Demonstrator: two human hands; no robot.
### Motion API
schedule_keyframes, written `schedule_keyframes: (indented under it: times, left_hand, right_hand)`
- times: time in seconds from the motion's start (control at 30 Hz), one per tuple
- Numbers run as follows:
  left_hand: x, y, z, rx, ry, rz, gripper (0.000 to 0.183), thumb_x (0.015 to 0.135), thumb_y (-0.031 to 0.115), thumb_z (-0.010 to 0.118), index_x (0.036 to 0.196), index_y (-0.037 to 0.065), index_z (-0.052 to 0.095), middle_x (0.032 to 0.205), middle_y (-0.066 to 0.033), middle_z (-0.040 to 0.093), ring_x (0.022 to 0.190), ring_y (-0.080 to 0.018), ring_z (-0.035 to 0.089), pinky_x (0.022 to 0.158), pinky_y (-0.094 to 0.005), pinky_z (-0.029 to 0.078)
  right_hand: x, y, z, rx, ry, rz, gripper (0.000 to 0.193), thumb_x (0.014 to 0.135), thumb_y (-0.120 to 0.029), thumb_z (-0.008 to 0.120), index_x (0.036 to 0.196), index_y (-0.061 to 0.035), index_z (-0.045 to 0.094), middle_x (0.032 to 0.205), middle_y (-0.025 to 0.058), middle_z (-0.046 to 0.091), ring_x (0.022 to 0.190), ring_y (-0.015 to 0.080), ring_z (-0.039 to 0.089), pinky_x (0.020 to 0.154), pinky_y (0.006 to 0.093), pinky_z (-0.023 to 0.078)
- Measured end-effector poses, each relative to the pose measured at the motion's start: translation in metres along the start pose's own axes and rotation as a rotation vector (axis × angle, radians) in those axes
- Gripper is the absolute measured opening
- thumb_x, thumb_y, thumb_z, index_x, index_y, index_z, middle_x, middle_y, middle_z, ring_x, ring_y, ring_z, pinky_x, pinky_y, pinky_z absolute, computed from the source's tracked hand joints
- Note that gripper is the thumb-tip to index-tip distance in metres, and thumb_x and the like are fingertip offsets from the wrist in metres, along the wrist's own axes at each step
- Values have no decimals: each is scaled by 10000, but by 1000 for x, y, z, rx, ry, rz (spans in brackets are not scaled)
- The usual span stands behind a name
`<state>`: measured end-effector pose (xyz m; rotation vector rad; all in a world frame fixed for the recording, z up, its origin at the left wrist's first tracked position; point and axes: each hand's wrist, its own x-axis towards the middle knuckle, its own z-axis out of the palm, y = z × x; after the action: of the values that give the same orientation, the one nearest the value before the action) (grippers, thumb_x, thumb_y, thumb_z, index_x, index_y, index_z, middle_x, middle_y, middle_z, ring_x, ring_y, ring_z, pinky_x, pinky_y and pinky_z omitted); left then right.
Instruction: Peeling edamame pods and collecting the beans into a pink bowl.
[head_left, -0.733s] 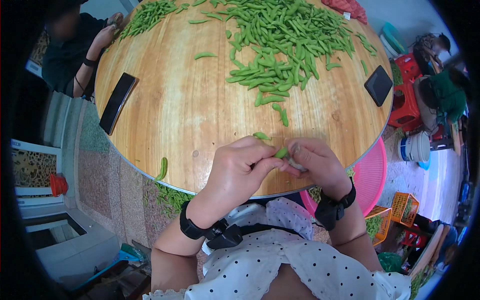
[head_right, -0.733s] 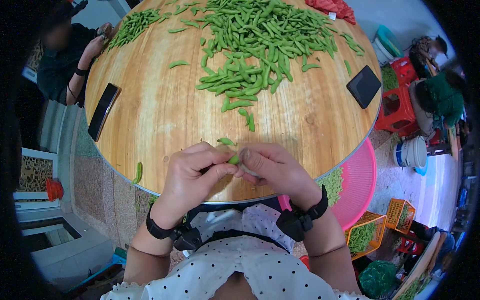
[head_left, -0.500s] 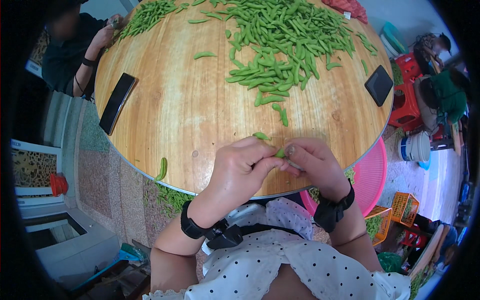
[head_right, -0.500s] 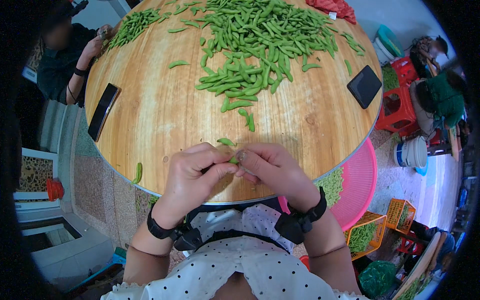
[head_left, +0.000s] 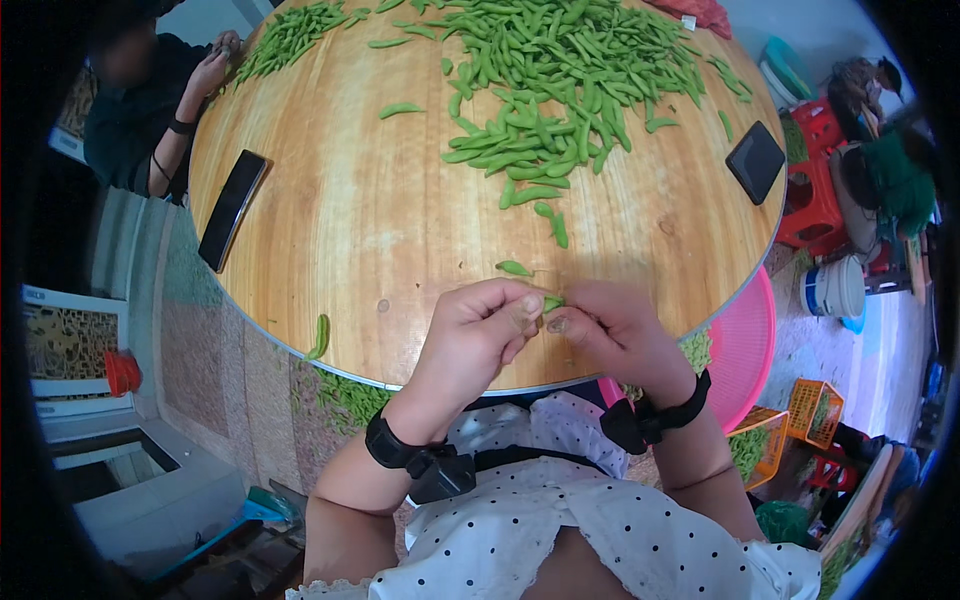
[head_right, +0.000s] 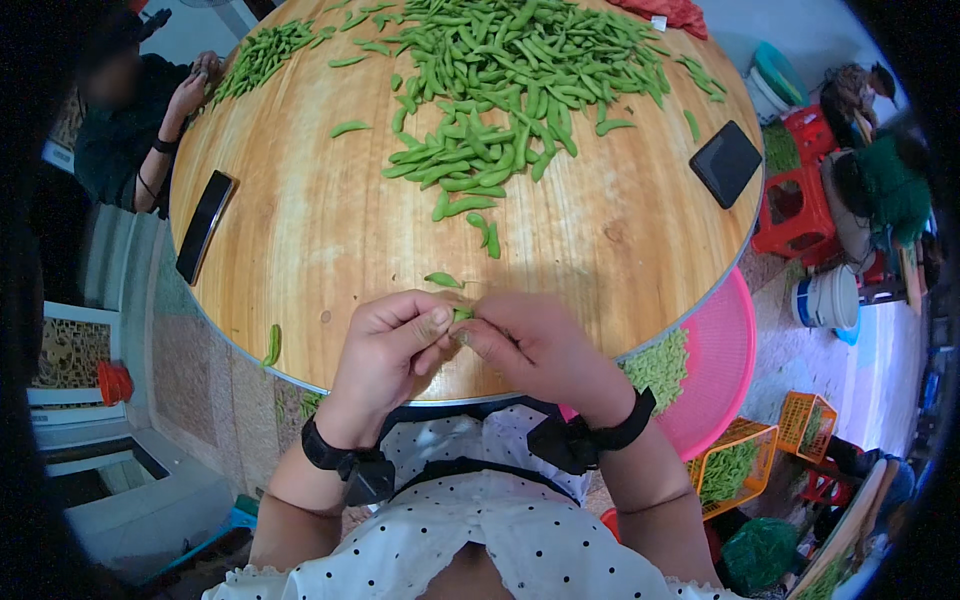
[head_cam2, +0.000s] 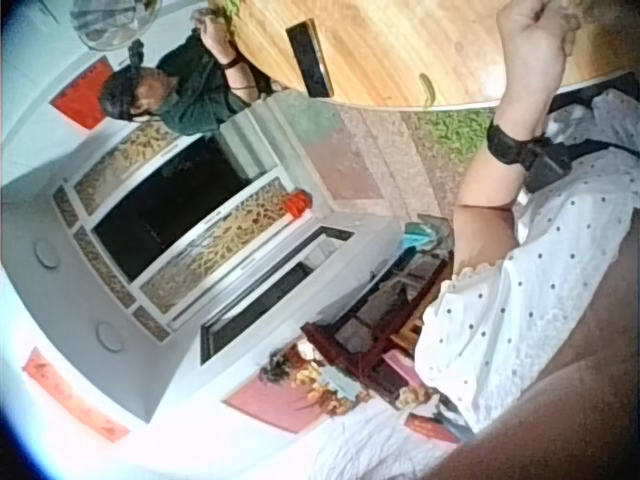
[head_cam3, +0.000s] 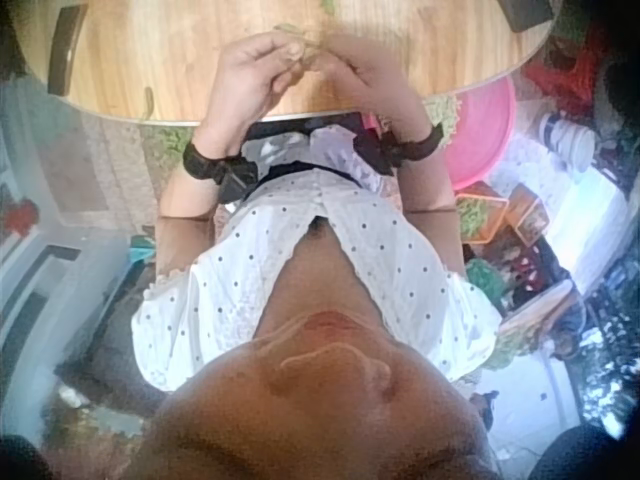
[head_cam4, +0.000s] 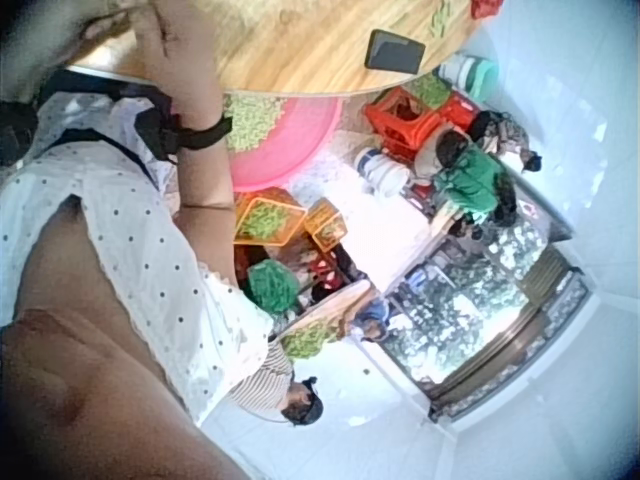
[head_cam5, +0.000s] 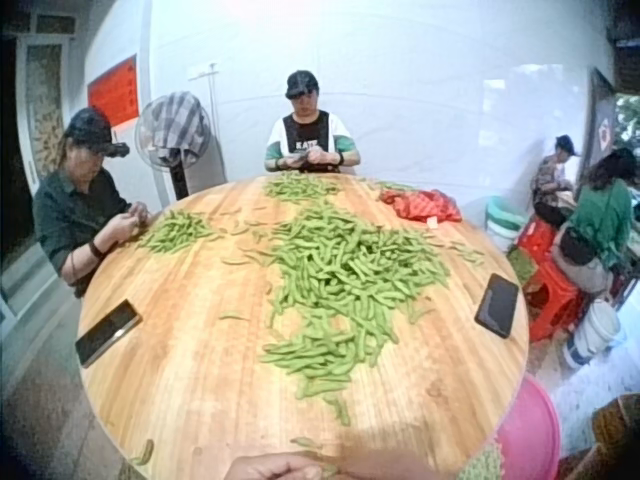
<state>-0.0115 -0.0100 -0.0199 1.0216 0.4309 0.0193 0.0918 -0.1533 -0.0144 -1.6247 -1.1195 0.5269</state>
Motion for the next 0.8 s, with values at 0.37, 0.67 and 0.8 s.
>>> schedule_keyframes:
  times: [0.37,0.67,0.8]
  left_hand:
    - [-20,-6,17,232,11,-25,82,838,64,561,823,-8,597,601,-11,528,447,-40,398,400,-180,294]
    - [-28,-5,36,612,-74,214,105,863,81,536,834,-4,591,649,6,533,491,-28,442,422,-172,327]
    - [-25,-6,50,593,45,140,97,863,70,529,873,-13,578,673,-9,546,501,-40,473,436,-178,359]
  right_hand:
    - [-20,-2,-8,31,12,131,209,693,-173,722,693,-24,575,569,53,484,506,137,452,457,277,338]
    - [-41,5,-14,195,47,157,185,681,-113,704,790,-11,596,645,57,539,585,108,515,530,251,402]
    - [-44,-3,-13,-84,304,101,226,665,-95,688,855,-19,592,679,80,557,593,181,566,544,277,442]
